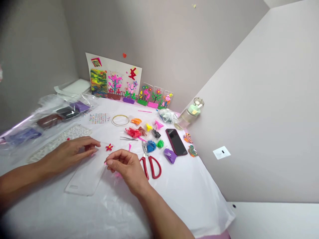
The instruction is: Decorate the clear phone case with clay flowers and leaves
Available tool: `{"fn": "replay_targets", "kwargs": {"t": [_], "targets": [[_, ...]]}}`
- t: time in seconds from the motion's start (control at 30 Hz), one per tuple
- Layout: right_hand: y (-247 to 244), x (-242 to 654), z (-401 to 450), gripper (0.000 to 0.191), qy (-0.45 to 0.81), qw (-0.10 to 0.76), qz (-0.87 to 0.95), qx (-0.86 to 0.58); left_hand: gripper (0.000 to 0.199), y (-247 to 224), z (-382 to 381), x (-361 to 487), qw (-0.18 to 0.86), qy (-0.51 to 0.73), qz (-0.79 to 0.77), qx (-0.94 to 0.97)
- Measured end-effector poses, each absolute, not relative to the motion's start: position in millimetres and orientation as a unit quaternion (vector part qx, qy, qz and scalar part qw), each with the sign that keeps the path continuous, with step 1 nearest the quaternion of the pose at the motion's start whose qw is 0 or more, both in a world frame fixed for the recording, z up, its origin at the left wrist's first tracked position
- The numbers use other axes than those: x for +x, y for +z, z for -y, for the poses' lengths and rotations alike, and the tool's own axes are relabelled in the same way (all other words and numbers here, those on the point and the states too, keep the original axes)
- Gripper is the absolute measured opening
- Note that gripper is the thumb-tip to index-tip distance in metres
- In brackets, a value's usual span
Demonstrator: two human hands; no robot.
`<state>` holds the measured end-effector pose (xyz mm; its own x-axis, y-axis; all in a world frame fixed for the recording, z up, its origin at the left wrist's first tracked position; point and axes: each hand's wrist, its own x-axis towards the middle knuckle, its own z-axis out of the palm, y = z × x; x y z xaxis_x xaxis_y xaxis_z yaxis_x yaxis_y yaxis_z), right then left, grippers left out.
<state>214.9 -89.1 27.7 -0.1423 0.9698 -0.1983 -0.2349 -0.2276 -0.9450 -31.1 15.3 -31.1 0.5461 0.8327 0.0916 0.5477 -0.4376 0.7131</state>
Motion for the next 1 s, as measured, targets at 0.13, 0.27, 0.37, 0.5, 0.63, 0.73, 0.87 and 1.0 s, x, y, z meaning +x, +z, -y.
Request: {"fn": "replay_targets", "kwargs": {"t": [0.13, 0.27, 0.37, 0.5, 0.63, 0.73, 0.87, 1.0], "targets": [[25.5, 214.9, 88.1, 0.032, 0.644, 0.475, 0.389, -0.456, 0.03, -30.6, -18.1, -34.8, 0.334, 0.221, -0.41, 0.82], [25.6, 214.9, 87.5, 0.033, 0.644, 0.478, 0.384, -0.458, 0.03, -28.5, -21.5, -38.3, 0.335, 0.227, -0.398, 0.824], [26.6, 214.2, 87.4, 0.034, 0.644, 0.481, 0.388, -0.451, 0.027, -19.4, -19.4, -38.8, 0.341, 0.242, -0.387, 0.822], [26.8, 212.7, 87.7, 0.037, 0.644, 0.483, 0.391, -0.447, 0.026, -5.2, -5.7, -32.4, 0.4, 0.229, -0.349, 0.816], [25.6, 210.9, 88.8, 0.039, 0.643, 0.48, 0.391, -0.45, 0.027, -3.7, 11.5, -22.5, 0.411, 0.229, -0.301, 0.83], [24.1, 208.9, 89.3, 0.039, 0.64, 0.482, 0.392, -0.452, 0.021, -7.4, 21.6, -16.1, 0.397, 0.259, -0.263, 0.84], [20.2, 205.5, 89.5, 0.041, 0.634, 0.48, 0.402, -0.454, 0.015, -7.6, 30.5, -9.4, 0.357, 0.313, -0.235, 0.848], [16.9, 202.2, 92.1, 0.04, 0.601, 0.471, 0.437, -0.475, 0.018, -4.6, 35.6, -3.9, 0.294, 0.336, -0.22, 0.867]]}}
